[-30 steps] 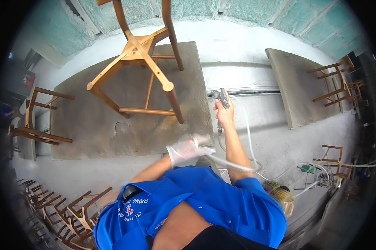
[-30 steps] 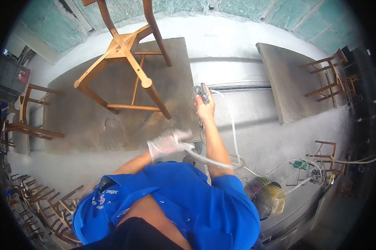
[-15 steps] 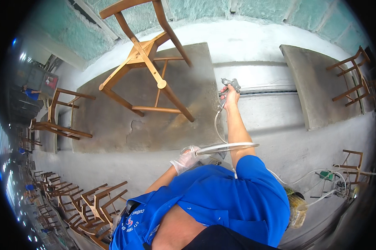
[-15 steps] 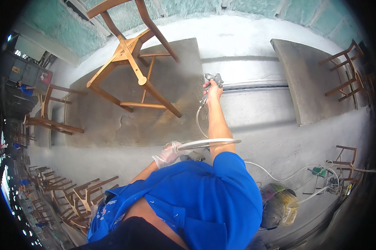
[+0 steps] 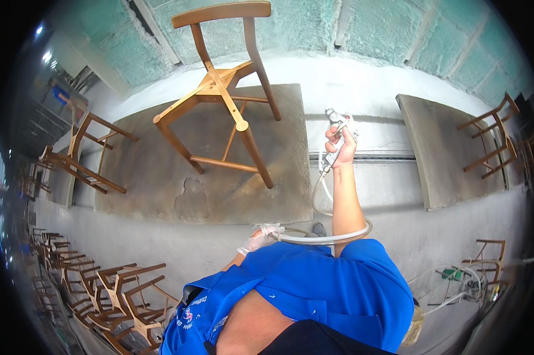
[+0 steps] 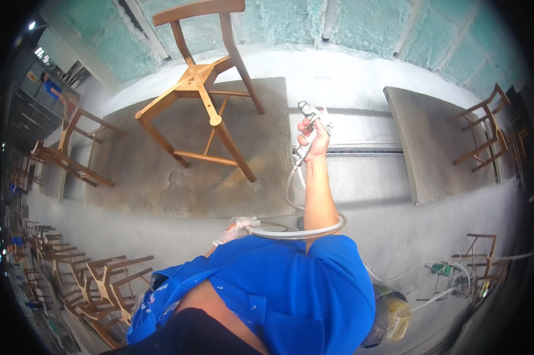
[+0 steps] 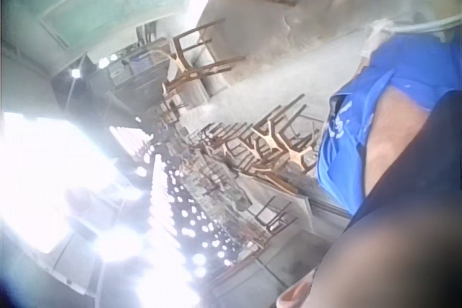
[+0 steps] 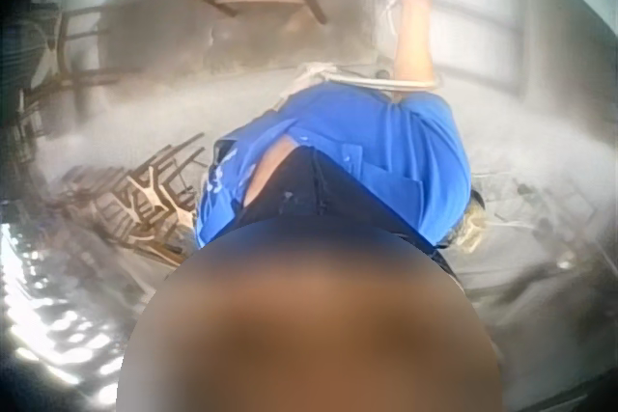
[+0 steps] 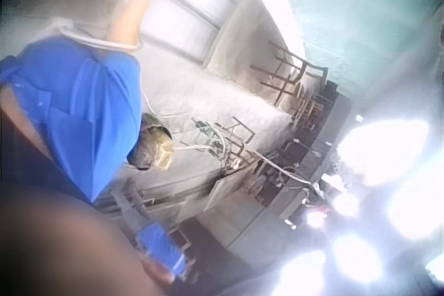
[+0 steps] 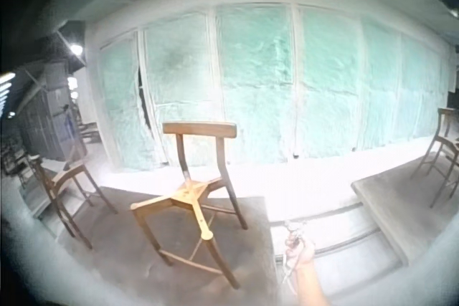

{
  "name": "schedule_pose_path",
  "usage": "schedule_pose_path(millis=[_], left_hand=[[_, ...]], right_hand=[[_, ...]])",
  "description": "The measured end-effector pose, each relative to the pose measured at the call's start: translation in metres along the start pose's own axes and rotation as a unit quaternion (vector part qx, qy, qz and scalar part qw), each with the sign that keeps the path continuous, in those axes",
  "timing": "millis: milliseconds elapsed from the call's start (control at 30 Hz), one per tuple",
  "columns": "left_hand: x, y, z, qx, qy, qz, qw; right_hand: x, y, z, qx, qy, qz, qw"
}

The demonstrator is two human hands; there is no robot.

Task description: The person uses a spray gun to apply finish to a wooden chair, repeatedly rotating the chair to coat all sides. The chair is handled one at a time and repositioned multiple times during the process.

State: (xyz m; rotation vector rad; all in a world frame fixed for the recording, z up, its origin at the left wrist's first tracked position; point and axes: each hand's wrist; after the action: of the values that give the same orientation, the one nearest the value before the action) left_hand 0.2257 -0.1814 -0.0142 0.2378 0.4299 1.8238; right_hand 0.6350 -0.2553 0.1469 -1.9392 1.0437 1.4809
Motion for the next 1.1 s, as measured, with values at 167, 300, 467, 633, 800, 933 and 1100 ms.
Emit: schedule_pose_path(millis=[167,300,467,633,800,933,1100], left_hand=[[-0.038,-0.002,0.061,-0.031,-0.087,0.091,0.992],[-0.080,-0.037,0.084,-0.001,-0.074,0.048,0.996],[-0.126,-0.050,0.102,0.002,-0.109,0.058,0.992],[-0.156,-0.042,0.119,-0.019,-0.168,0.097,0.981],[-0.166,-0.047,0.132,-0.045,-0.204,0.122,0.970],[-0.174,-0.046,0.137,-0.059,-0.224,0.131,0.964],[-0.185,-0.039,0.138,-0.064,-0.229,0.152,0.959]], right_hand=[[0.009,-0.013,-0.044,-0.066,0.061,0.015,0.996],[0.000,-0.045,-0.088,-0.098,0.143,-0.004,0.985],[-0.007,-0.071,-0.124,-0.191,0.044,-0.081,0.977],[-0.018,-0.084,-0.138,-0.220,0.282,-0.069,0.931],[-0.022,-0.084,-0.147,-0.286,0.078,-0.109,0.949],[-0.024,-0.081,-0.157,-0.281,0.242,-0.091,0.924],[-0.023,-0.076,-0.191,-0.346,0.170,-0.149,0.910]])
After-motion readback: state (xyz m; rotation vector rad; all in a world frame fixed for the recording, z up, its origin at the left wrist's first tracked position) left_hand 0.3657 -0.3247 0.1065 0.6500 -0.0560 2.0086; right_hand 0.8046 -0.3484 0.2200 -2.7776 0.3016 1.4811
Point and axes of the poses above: each hand's wrist, its own y-axis away from the middle knuckle, its own x-axis out of the back of the hand, z = x × y, and after that the axes turned 12 degrees about -y, right-handed
